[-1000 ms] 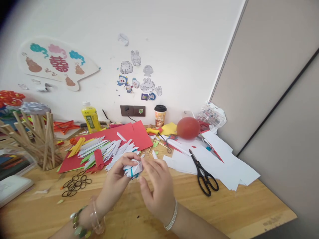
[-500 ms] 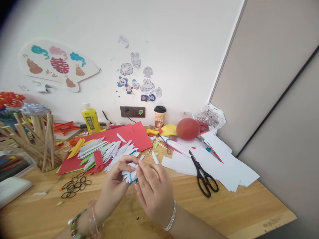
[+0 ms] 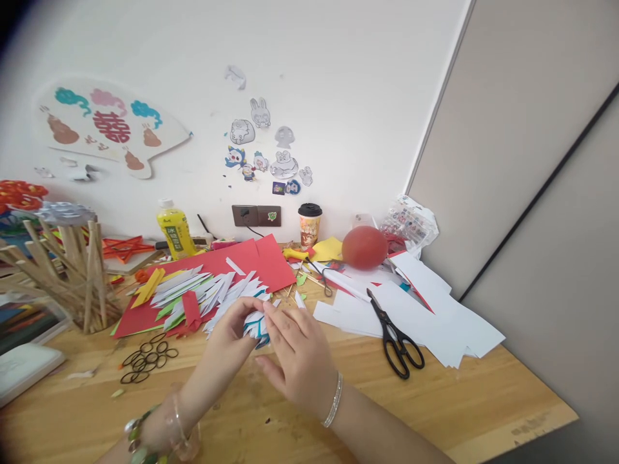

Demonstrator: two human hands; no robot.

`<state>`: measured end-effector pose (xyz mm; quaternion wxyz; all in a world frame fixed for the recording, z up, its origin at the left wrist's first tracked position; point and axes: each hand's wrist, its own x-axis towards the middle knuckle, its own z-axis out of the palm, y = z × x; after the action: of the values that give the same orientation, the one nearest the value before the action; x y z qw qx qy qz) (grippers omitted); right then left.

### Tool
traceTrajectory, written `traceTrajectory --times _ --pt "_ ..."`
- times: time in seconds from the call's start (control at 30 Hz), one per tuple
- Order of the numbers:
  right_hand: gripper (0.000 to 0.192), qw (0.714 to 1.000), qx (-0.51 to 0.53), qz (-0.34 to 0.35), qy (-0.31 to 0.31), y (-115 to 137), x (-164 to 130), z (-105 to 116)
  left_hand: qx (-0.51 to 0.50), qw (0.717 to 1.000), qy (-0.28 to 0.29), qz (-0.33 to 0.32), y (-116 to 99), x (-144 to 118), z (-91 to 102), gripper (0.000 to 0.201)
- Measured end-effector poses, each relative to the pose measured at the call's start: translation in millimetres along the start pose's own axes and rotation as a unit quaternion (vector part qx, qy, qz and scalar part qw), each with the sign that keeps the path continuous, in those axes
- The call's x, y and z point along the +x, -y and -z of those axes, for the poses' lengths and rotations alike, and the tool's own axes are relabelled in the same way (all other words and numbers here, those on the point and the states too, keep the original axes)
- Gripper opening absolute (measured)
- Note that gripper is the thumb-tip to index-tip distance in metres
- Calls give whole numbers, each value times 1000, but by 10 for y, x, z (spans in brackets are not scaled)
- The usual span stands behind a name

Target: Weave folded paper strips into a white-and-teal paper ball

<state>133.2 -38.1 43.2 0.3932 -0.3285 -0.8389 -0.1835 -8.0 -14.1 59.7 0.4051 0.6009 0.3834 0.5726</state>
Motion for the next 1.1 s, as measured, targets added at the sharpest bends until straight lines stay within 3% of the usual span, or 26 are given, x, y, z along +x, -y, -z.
traceTrajectory --times 0.1,0.23,0.37,0.47,0.53,0.63,0.77,0.97,1.1 --pt "51 998 25 -7 59 -83 -12 -84 23 997 18 66 47 32 27 34" --pt "40 997 29 -49 56 -154 -43 -200 11 991 45 129 171 50 23 27" --pt "37 994 30 -75 77 -195 -55 -255 -58 982 81 163 218 54 17 24" --pt "35 990 55 -105 78 -245 -50 -239 -139 964 140 176 201 68 55 26" --pt "35 985 88 -132 66 -277 -46 -213 -145 960 185 153 205 83 96 33" --pt "35 976 141 -161 48 -288 -45 -185 -39 972 225 49 256 93 143 54" --pt "36 972 169 -158 38 -238 -61 -191 103 974 199 -45 314 56 139 59" --pt "42 980 170 -93 41 -205 -59 -148 166 964 188 -83 292 0 131 65" --pt "36 974 200 -101 41 -277 -17 -71 152 963 207 -76 263 10 142 59"
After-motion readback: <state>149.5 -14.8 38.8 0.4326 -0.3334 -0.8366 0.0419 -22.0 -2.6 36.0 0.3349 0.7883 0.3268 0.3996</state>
